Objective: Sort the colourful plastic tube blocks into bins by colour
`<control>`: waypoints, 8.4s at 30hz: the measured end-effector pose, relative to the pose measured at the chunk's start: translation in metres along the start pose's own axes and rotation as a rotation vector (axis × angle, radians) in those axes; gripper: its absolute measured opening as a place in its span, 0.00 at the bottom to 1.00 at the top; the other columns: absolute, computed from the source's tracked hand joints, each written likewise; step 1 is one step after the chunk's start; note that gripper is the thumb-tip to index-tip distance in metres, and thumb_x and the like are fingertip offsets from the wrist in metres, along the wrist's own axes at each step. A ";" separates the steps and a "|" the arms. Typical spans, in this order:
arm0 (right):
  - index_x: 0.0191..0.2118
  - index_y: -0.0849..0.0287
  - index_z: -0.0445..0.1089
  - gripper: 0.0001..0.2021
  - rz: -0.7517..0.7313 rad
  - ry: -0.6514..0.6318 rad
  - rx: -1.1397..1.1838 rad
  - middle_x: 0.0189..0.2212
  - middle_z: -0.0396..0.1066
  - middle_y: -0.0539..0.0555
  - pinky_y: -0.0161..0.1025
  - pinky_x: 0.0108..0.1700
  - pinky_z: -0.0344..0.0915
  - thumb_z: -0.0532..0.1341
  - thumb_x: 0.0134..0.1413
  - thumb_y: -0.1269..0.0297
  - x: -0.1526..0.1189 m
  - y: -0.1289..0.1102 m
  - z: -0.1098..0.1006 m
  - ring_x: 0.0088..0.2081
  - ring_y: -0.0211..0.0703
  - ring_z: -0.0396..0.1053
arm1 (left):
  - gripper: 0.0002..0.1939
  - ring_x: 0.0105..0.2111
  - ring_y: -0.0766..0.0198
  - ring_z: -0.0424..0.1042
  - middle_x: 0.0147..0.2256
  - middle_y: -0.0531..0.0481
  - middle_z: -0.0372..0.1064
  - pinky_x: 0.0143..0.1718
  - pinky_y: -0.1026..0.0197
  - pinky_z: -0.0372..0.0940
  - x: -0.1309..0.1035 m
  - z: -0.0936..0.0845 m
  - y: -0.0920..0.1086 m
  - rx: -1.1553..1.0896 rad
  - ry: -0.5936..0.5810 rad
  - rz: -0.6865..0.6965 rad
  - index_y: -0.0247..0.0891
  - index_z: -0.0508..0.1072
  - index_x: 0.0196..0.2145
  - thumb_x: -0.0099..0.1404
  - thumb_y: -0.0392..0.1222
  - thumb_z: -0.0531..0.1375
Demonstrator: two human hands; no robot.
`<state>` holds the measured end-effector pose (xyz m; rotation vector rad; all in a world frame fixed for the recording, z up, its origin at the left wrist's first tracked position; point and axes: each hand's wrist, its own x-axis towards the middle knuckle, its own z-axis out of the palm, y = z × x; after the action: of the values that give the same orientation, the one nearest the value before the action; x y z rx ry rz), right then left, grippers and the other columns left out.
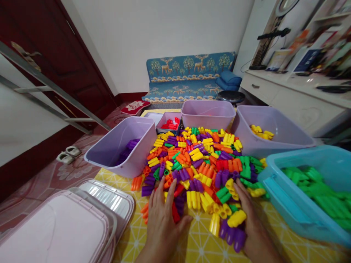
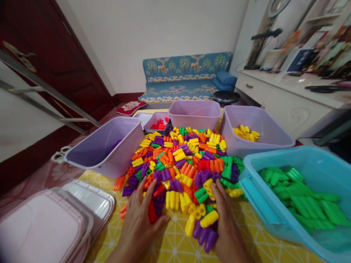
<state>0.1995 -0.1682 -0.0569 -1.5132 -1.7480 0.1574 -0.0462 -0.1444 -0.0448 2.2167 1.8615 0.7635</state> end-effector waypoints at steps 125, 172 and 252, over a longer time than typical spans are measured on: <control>0.46 0.53 0.71 0.14 0.004 0.074 0.118 0.41 0.75 0.54 0.49 0.47 0.65 0.61 0.53 0.58 0.166 -0.023 0.064 0.43 0.50 0.70 | 0.33 0.54 0.57 0.64 0.53 0.47 0.66 0.57 0.52 0.57 0.159 0.030 0.012 -0.817 0.126 0.206 0.45 0.63 0.58 0.54 0.26 0.55; 0.54 0.56 0.62 0.18 -0.047 0.079 0.222 0.40 0.74 0.53 0.45 0.47 0.64 0.57 0.58 0.64 0.157 -0.020 0.080 0.42 0.44 0.70 | 0.26 0.58 0.49 0.58 0.55 0.40 0.63 0.60 0.46 0.52 0.178 0.005 0.006 -0.650 0.133 -0.012 0.37 0.69 0.52 0.55 0.33 0.60; 0.32 0.54 0.75 0.09 -0.007 -0.265 0.099 0.33 0.74 0.52 0.40 0.37 0.67 0.60 0.50 0.58 0.173 -0.005 0.047 0.33 0.43 0.71 | 0.15 0.51 0.54 0.67 0.50 0.45 0.68 0.53 0.51 0.62 0.162 0.031 0.012 -0.505 0.124 0.192 0.43 0.75 0.44 0.58 0.37 0.60</control>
<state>0.1728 0.0006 -0.0025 -1.4658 -1.9210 0.4527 -0.0051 0.0140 -0.0199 2.0623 1.3126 1.2662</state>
